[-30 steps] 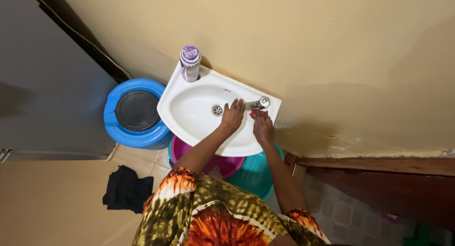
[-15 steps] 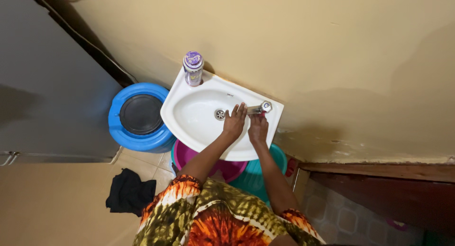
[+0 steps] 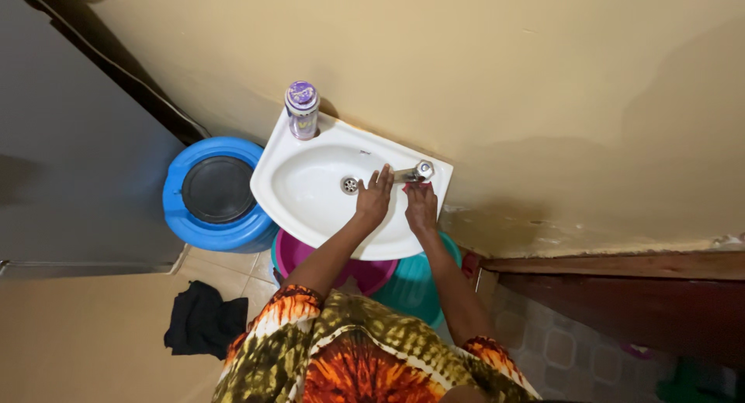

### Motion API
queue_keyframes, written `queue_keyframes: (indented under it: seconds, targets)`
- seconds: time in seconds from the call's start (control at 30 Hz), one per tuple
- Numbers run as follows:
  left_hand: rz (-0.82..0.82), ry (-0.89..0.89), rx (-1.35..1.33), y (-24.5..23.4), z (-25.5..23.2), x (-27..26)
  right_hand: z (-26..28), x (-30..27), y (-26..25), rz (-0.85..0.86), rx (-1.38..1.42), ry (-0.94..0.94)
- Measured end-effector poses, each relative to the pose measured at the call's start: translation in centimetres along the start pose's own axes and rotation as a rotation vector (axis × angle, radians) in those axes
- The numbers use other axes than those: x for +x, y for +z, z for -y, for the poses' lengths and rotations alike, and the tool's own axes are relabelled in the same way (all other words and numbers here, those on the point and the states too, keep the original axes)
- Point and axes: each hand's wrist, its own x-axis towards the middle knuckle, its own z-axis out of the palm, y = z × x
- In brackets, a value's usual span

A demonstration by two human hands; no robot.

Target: The person cleans a sink and faucet using a cloth and a scouring powder, wiping the internal surfaces of the basin and the exterior of the faucet.

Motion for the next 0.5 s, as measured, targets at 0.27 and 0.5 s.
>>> queue_keyframes:
  seconds: [0.27,0.5]
  targets:
    - [-0.027,-0.019,-0.024,-0.2,0.4,-0.5,-3.0,0.8,-1.0,0.056,0.040,0.156]
    - [-0.010,-0.016,-0.032,-0.3,0.0,-0.6,-2.7,0.7,-0.8,-0.137,0.279,0.113]
